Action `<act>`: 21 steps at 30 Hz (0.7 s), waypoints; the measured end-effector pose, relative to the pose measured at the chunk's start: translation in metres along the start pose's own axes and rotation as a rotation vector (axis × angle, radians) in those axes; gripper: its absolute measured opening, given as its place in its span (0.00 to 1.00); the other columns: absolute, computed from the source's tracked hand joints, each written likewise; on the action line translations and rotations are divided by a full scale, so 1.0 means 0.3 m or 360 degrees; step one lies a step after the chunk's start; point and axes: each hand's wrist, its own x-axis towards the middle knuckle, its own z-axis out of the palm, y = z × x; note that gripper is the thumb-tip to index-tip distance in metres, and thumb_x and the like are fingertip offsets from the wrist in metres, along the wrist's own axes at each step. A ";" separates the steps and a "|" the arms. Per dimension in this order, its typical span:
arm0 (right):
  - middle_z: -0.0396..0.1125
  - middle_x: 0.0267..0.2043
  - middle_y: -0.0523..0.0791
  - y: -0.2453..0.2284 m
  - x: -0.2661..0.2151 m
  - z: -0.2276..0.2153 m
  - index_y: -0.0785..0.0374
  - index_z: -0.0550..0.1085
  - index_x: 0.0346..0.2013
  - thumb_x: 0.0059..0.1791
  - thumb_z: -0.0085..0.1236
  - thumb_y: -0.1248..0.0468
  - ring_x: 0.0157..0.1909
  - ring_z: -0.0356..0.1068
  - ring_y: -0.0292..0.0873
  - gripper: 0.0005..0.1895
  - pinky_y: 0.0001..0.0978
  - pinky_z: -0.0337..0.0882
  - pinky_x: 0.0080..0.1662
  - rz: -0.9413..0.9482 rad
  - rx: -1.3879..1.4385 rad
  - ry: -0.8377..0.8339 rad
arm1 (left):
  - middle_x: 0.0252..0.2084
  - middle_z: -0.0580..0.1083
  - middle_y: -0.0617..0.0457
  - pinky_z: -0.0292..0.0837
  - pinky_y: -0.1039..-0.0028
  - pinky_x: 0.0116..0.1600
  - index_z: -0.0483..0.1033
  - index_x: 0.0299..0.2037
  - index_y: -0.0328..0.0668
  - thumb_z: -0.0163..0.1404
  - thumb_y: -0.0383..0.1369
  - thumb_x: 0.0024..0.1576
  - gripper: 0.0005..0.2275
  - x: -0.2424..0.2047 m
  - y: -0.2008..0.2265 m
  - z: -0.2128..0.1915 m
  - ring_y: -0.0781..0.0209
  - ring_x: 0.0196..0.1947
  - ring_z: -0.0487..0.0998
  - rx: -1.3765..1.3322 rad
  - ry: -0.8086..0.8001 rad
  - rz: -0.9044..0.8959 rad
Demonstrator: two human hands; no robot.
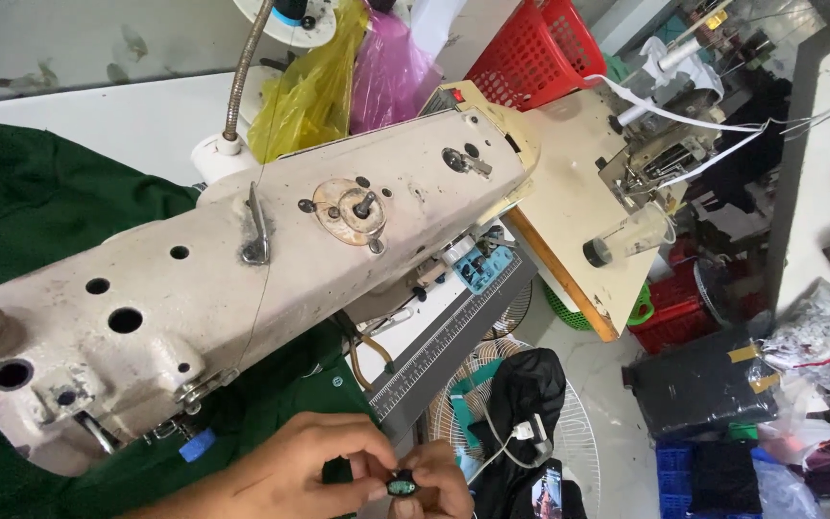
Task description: The person is working at a sewing machine, handling a small black object and a piece of green fabric. They use scissors to cut a thread and then manipulate the small object with their hands.
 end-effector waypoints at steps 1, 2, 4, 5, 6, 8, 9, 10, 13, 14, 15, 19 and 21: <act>0.64 0.37 0.51 0.003 -0.004 -0.007 0.58 0.75 0.43 0.52 0.63 0.60 0.33 0.65 0.43 0.08 0.35 0.69 0.34 0.0034 0.0010 -0.0030 | 0.42 0.79 0.52 0.81 0.71 0.42 0.82 0.47 0.44 0.58 0.28 0.58 0.08 0.001 0.003 0.000 0.63 0.39 0.82 0.0023 0.0017 0.0090; 0.64 0.37 0.51 0.011 -0.012 -0.016 0.58 0.75 0.43 0.52 0.63 0.60 0.33 0.65 0.43 0.08 0.35 0.69 0.34 0.0033 0.0011 -0.0031 | 0.42 0.79 0.52 0.81 0.71 0.42 0.82 0.47 0.44 0.58 0.28 0.58 0.08 0.002 0.004 -0.001 0.63 0.39 0.82 0.0024 0.0018 0.0091; 0.65 0.40 0.50 0.029 -0.030 -0.033 0.55 0.76 0.46 0.53 0.63 0.58 0.31 0.67 0.46 0.09 0.43 0.74 0.34 0.0098 -0.0029 -0.0025 | 0.43 0.78 0.52 0.83 0.69 0.44 0.82 0.47 0.46 0.57 0.29 0.59 0.08 0.002 0.006 -0.004 0.62 0.40 0.83 0.0043 -0.0014 0.0052; 0.65 0.40 0.50 0.027 -0.032 -0.036 0.55 0.76 0.46 0.53 0.63 0.58 0.31 0.67 0.46 0.09 0.43 0.74 0.34 0.0099 -0.0027 -0.0025 | 0.43 0.78 0.52 0.83 0.69 0.44 0.82 0.47 0.46 0.57 0.29 0.59 0.08 0.002 0.007 -0.003 0.62 0.40 0.83 0.0044 -0.0013 0.0051; 0.66 0.40 0.50 0.025 -0.034 -0.038 0.55 0.76 0.45 0.53 0.63 0.58 0.33 0.69 0.46 0.09 0.43 0.75 0.35 0.0117 -0.0063 -0.0017 | 0.43 0.78 0.52 0.82 0.69 0.43 0.82 0.47 0.45 0.57 0.29 0.59 0.08 0.001 0.010 -0.003 0.61 0.40 0.83 0.0053 -0.0002 0.0076; 0.66 0.40 0.50 0.031 -0.039 -0.052 0.55 0.76 0.44 0.52 0.63 0.58 0.34 0.70 0.47 0.09 0.43 0.76 0.36 0.0135 -0.0098 -0.0007 | 0.43 0.79 0.52 0.82 0.70 0.43 0.83 0.47 0.45 0.57 0.28 0.59 0.08 0.001 0.010 -0.002 0.61 0.39 0.83 0.0062 0.0008 0.0099; 0.66 0.43 0.51 0.038 -0.042 -0.064 0.54 0.75 0.49 0.54 0.62 0.58 0.33 0.71 0.48 0.11 0.44 0.78 0.35 0.0118 -0.0058 -0.0084 | 0.42 0.78 0.52 0.82 0.71 0.42 0.83 0.46 0.44 0.58 0.28 0.59 0.07 0.001 0.008 -0.001 0.61 0.38 0.83 0.0069 0.0017 0.0145; 0.65 0.46 0.52 0.045 -0.045 -0.076 0.54 0.73 0.53 0.55 0.61 0.58 0.33 0.71 0.49 0.13 0.46 0.79 0.34 0.0101 -0.0017 -0.0160 | 0.42 0.78 0.51 0.83 0.73 0.42 0.83 0.45 0.44 0.58 0.28 0.59 0.07 0.001 0.007 0.000 0.62 0.38 0.83 0.0076 0.0026 0.0191; 0.66 0.39 0.51 0.037 -0.032 -0.035 0.55 0.76 0.46 0.53 0.61 0.59 0.30 0.69 0.43 0.08 0.36 0.74 0.33 0.0030 -0.0100 0.0000 | 0.41 0.77 0.50 0.81 0.73 0.41 0.83 0.46 0.42 0.58 0.26 0.58 0.07 0.002 -0.015 0.002 0.62 0.36 0.82 0.0064 0.0034 0.0200; 0.66 0.39 0.51 0.029 -0.026 -0.028 0.55 0.76 0.46 0.53 0.61 0.59 0.30 0.69 0.43 0.08 0.36 0.74 0.33 0.0031 -0.0100 0.0002 | 0.41 0.77 0.50 0.81 0.73 0.41 0.83 0.46 0.42 0.58 0.26 0.58 0.07 0.002 -0.011 0.000 0.62 0.36 0.82 0.0064 0.0033 0.0198; 0.65 0.39 0.50 0.022 -0.021 -0.021 0.55 0.76 0.46 0.54 0.61 0.59 0.32 0.69 0.44 0.08 0.37 0.74 0.34 0.0034 -0.0099 0.0004 | 0.42 0.77 0.51 0.79 0.71 0.40 0.82 0.46 0.43 0.57 0.27 0.59 0.07 0.002 -0.007 -0.001 0.61 0.37 0.82 0.0080 0.0030 0.0162; 0.68 0.44 0.51 0.005 -0.027 -0.028 0.52 0.75 0.45 0.53 0.60 0.59 0.35 0.72 0.46 0.07 0.42 0.78 0.36 0.0087 -0.0261 -0.0017 | 0.41 0.79 0.53 0.75 0.69 0.35 0.83 0.46 0.45 0.57 0.27 0.58 0.07 0.002 0.005 -0.004 0.64 0.37 0.82 0.0146 0.0051 0.0032; 0.68 0.43 0.49 -0.018 -0.051 -0.045 0.51 0.75 0.43 0.52 0.60 0.60 0.26 0.64 0.40 0.06 0.35 0.73 0.29 0.0237 -0.0426 -0.0030 | 0.41 0.80 0.53 0.76 0.70 0.37 0.83 0.46 0.45 0.57 0.27 0.58 0.08 0.002 -0.009 -0.005 0.64 0.37 0.81 0.0112 0.0044 -0.0013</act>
